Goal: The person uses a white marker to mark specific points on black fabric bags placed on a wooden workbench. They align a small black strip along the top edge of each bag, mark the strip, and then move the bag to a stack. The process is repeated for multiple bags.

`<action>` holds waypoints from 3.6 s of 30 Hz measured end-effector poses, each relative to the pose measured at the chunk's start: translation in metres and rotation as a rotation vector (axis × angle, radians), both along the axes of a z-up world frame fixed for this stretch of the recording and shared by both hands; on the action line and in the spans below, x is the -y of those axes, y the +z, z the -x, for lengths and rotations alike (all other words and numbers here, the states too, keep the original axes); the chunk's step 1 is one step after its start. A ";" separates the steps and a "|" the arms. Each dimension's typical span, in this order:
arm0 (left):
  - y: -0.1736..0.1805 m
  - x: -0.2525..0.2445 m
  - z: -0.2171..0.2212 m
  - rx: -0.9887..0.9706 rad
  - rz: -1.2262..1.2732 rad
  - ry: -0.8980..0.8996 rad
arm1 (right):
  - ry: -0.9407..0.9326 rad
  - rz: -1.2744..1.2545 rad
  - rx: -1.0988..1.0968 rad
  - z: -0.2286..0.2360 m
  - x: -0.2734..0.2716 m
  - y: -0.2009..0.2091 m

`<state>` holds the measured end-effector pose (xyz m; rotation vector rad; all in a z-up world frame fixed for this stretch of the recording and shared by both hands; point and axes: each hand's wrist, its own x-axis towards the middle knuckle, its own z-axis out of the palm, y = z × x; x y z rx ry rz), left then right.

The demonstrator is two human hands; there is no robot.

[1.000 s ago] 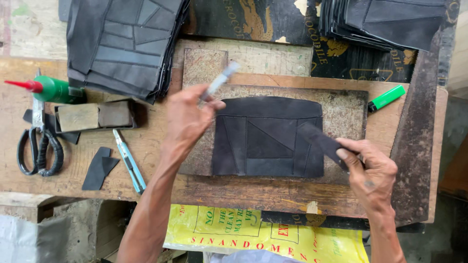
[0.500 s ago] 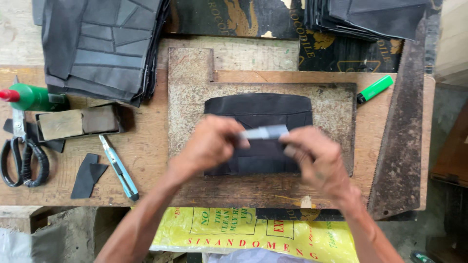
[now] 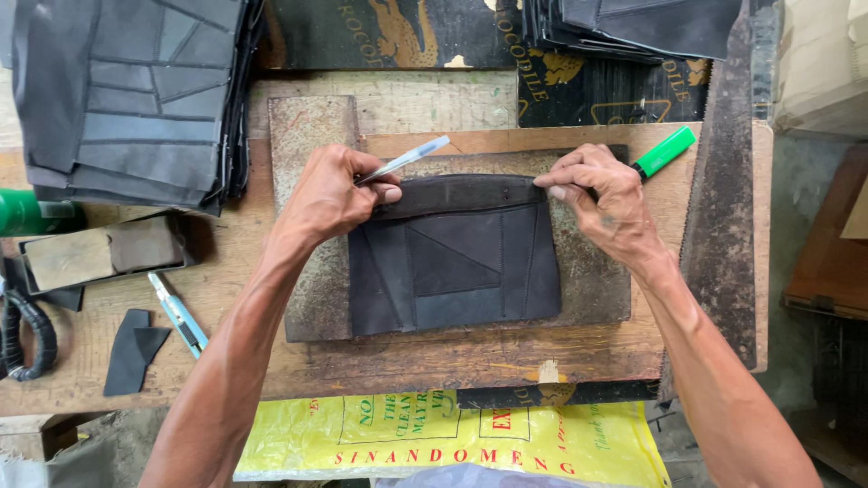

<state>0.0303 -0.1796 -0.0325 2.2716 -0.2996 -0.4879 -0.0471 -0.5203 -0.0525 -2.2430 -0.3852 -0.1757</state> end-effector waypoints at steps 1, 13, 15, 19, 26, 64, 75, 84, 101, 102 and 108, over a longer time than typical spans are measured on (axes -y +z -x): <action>0.000 0.000 -0.001 -0.021 -0.014 0.010 | -0.006 -0.006 -0.014 0.000 0.000 0.000; -0.002 0.002 -0.006 -0.041 -0.054 0.012 | -0.002 -0.034 0.006 -0.003 0.002 -0.002; -0.003 0.002 -0.006 -0.035 -0.055 0.004 | -0.005 -0.034 0.011 -0.003 0.002 -0.003; -0.003 0.002 -0.007 -0.060 -0.073 0.005 | -0.010 -0.036 0.011 -0.003 0.002 -0.003; -0.005 0.003 -0.008 -0.064 -0.070 0.007 | -0.010 -0.037 0.009 -0.004 0.002 -0.004; 0.004 0.003 -0.003 -0.030 -0.023 -0.001 | 0.010 0.048 0.063 -0.004 -0.005 -0.005; 0.021 -0.032 -0.025 -0.087 -0.052 -0.211 | -0.015 0.120 0.039 0.000 -0.005 -0.007; 0.005 -0.034 -0.032 -0.191 -0.030 -0.220 | -0.015 0.133 0.018 0.000 0.000 -0.018; 0.001 -0.037 -0.029 -0.125 0.056 -0.241 | -0.026 0.113 0.055 0.002 0.003 -0.027; 0.000 -0.037 -0.029 -0.115 0.053 -0.246 | -0.027 0.114 0.054 0.002 0.003 -0.027; -0.001 -0.036 -0.029 -0.146 0.016 -0.242 | -0.026 0.114 0.060 0.002 0.002 -0.026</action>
